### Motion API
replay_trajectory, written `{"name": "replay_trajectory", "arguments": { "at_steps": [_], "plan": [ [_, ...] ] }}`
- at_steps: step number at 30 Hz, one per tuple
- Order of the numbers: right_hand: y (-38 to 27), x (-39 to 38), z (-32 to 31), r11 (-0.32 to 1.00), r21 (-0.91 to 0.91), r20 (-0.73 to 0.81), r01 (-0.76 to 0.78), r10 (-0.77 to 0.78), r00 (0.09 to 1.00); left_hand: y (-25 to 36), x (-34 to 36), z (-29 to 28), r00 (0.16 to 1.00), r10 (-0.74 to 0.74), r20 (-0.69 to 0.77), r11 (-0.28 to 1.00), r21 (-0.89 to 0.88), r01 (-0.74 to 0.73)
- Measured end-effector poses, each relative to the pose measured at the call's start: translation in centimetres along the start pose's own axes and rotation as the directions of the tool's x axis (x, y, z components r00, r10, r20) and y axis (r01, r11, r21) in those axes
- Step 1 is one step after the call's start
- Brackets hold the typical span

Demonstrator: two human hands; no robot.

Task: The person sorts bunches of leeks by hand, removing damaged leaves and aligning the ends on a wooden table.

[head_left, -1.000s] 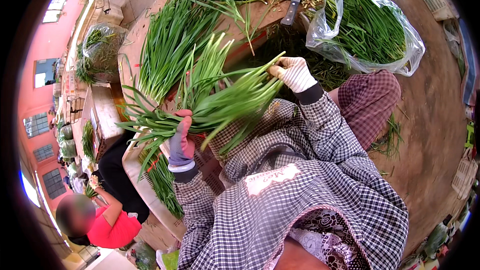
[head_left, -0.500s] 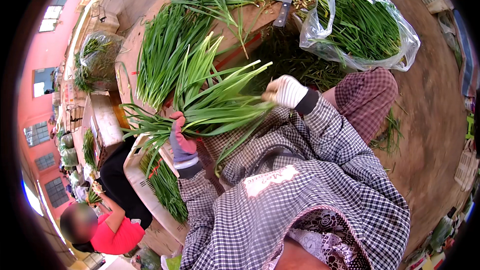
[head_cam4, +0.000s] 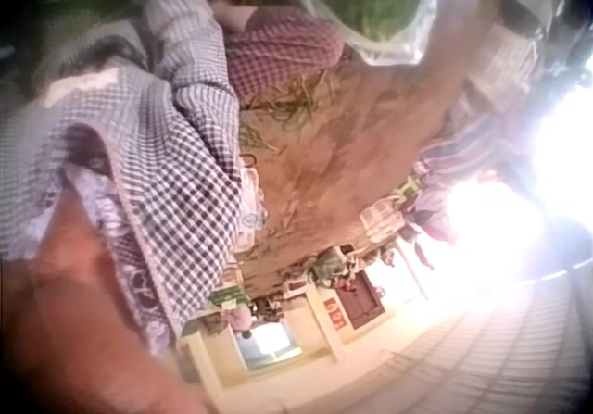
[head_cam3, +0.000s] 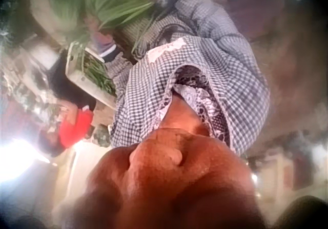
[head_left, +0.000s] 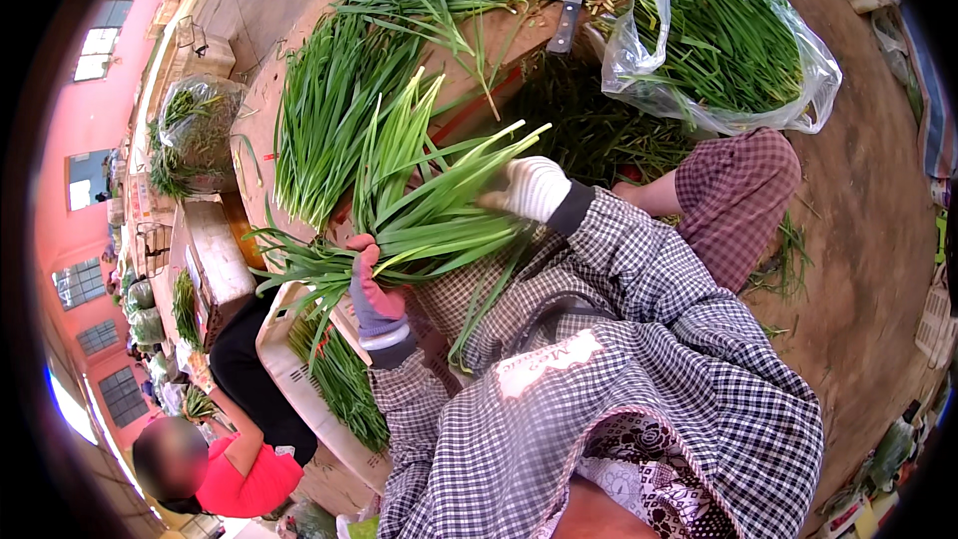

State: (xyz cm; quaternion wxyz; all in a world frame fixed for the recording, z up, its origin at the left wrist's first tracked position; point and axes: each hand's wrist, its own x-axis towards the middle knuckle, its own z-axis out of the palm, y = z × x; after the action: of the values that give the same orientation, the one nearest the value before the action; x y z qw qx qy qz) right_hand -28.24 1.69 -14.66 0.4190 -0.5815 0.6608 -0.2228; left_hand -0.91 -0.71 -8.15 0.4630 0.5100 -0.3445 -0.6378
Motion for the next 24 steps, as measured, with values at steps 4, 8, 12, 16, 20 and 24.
{"name": "replay_trajectory", "arguments": {
  "at_steps": [4,8,12,16,20,24],
  "plan": [
    [1.0,2.8,2.9,0.939,-0.017,-0.368,0.345,-0.326,0.871,-0.4,-0.2,1.4,1.0,0.023,0.013,0.998,-0.063,-0.023],
    [1.8,2.3,0.7,0.967,-0.254,-0.05,-0.011,-0.002,0.999,-1.2,0.2,-1.3,0.976,0.204,0.081,0.93,0.296,-0.219],
    [9.2,-0.8,-4.6,0.921,-0.362,-0.133,-0.146,0.104,0.986,-0.9,0.2,-0.6,0.988,0.15,0.046,0.981,0.119,-0.155],
    [11.0,-3.1,-8.7,0.913,-0.245,-0.205,-0.327,0.281,0.937,-1.0,-0.1,-1.0,0.958,0.269,0.098,0.912,0.293,-0.286],
    [11.0,-4.1,-8.1,0.973,-0.137,-0.222,-0.185,0.152,0.963,-3.5,2.0,-4.6,0.92,0.343,0.188,0.86,0.333,-0.388],
    [9.7,-3.3,-5.4,0.954,0.276,-0.15,-0.116,0.162,0.975,-1.9,1.5,-2.1,0.996,0.053,0.076,0.998,-0.045,-0.05]
  ]
}}
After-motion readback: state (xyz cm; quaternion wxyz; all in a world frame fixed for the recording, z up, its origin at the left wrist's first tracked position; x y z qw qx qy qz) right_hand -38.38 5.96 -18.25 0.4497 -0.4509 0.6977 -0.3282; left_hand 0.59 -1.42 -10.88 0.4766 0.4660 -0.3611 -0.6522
